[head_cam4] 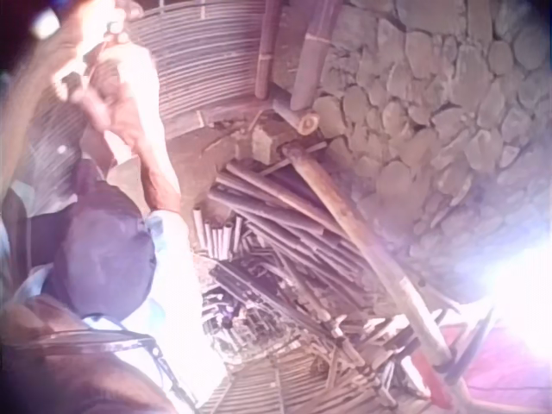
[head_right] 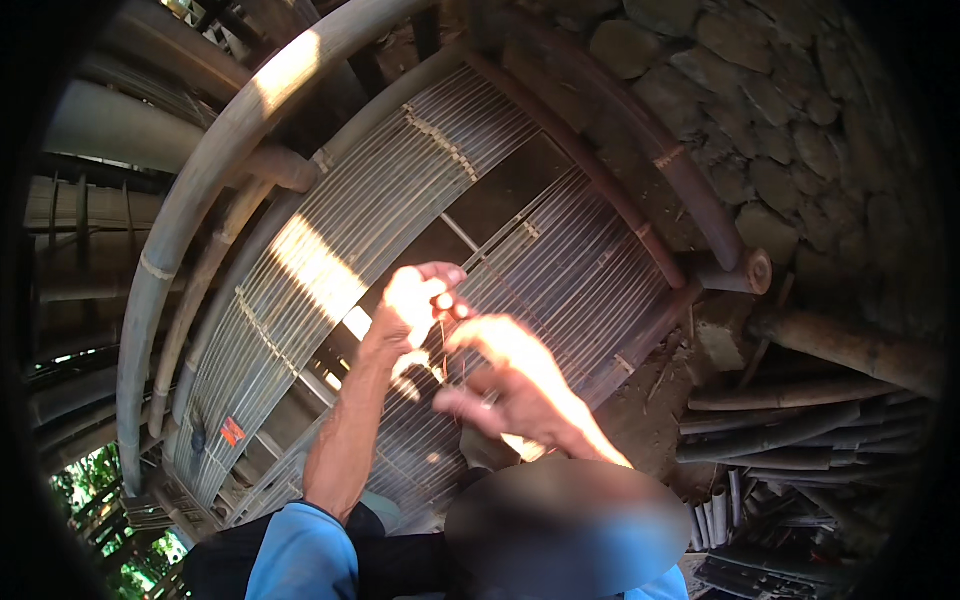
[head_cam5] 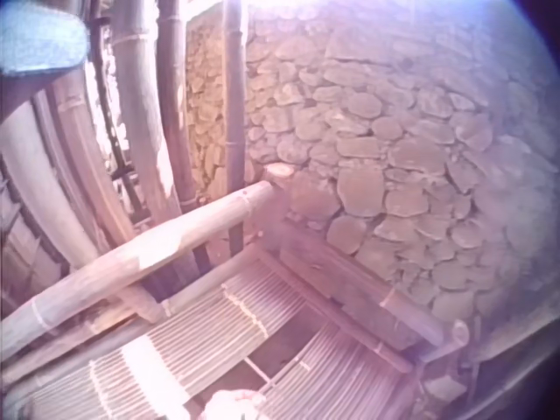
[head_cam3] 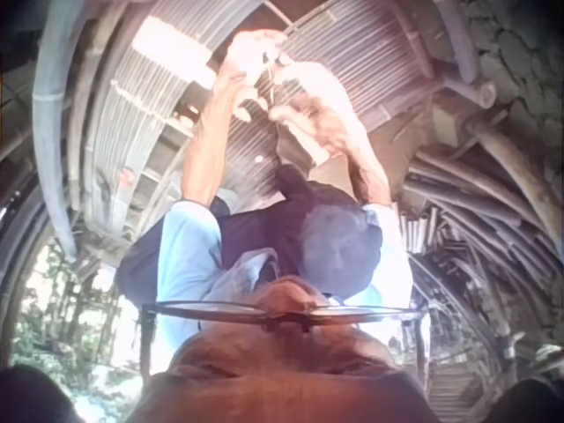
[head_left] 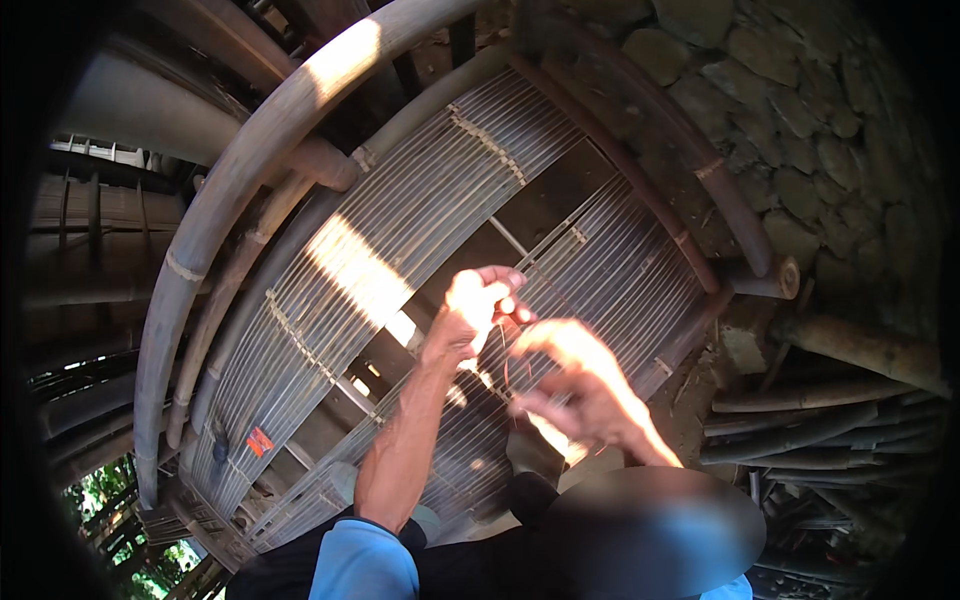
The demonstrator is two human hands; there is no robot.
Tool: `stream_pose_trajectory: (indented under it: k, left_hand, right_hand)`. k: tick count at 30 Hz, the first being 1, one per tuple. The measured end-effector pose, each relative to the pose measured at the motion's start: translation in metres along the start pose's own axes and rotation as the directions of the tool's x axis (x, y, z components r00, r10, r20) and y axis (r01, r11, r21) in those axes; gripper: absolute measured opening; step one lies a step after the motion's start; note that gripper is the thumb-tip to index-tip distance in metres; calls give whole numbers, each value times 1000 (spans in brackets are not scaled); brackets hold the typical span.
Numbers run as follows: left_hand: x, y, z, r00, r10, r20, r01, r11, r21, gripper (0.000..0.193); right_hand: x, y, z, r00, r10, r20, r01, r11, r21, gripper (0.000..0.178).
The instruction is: The person weaves thin bamboo strips together by hand, threading a red cord through the lattice to secure the structure.
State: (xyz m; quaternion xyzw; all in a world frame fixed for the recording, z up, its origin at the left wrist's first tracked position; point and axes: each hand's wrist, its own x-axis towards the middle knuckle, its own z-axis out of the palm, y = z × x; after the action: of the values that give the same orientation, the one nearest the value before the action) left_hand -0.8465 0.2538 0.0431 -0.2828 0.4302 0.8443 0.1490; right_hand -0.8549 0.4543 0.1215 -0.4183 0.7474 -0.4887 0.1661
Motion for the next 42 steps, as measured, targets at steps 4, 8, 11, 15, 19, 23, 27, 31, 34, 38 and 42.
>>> stream_pose_trajectory:
  k: [4, 8, 11, 15, 19, 23, 27, 31, 34, 38, 42]
  left_hand:
    - [-59, 77, 24, 970, 34, 242, -124, 921, 368, 24]
    - [-113, 125, 25, 934, 130, 333, -272, 862, 428, 26]
    - [-123, 137, -16, 948, 284, 143, -317, 813, 489, 21]
    - [-95, 104, -83, 882, 406, -239, -260, 843, 471, 16]
    - [-22, 13, -113, 681, 730, -49, -338, 373, 864, 15]
    - [36, -13, -37, 883, 408, -233, 75, 367, 927, 16]
    - [111, -40, -27, 881, 365, -302, 62, 544, 837, 18]
    - [136, -42, -20, 908, 118, -402, 134, 826, 547, 22]
    - [114, -44, -4, 886, 338, -319, -2, 688, 725, 21]
    - [75, -27, 13, 495, 861, 118, -374, 88, 923, 19]
    - [57, 4, 9, 424, 858, 290, -582, 13, 813, 18]
  right_hand:
    - [31, 18, -41, 968, -38, -249, 35, 999, -18, 27]
    - [69, -1, -59, 954, 50, 297, -142, 945, 296, 23]
    - [85, 11, -75, 965, 17, 261, -65, 982, 179, 24]
    - [104, 65, -103, 973, 228, 44, -206, 935, -290, 33]
    - [113, 125, -93, 966, 236, 108, -158, 865, -477, 34]
    - [119, 160, -51, 830, 481, 283, -233, 759, -608, 40]
    - [126, 184, -13, 850, 473, 231, -213, 711, -670, 49]
    - [123, 191, 3, 831, 516, 209, -227, 657, -719, 50]
    - [115, 187, -7, 876, 466, 122, -271, 686, -676, 38]
    - [109, 140, -33, 968, 243, 64, -165, 808, -565, 18]
    - [110, 97, -47, 994, 106, -7, -93, 833, -545, 21]
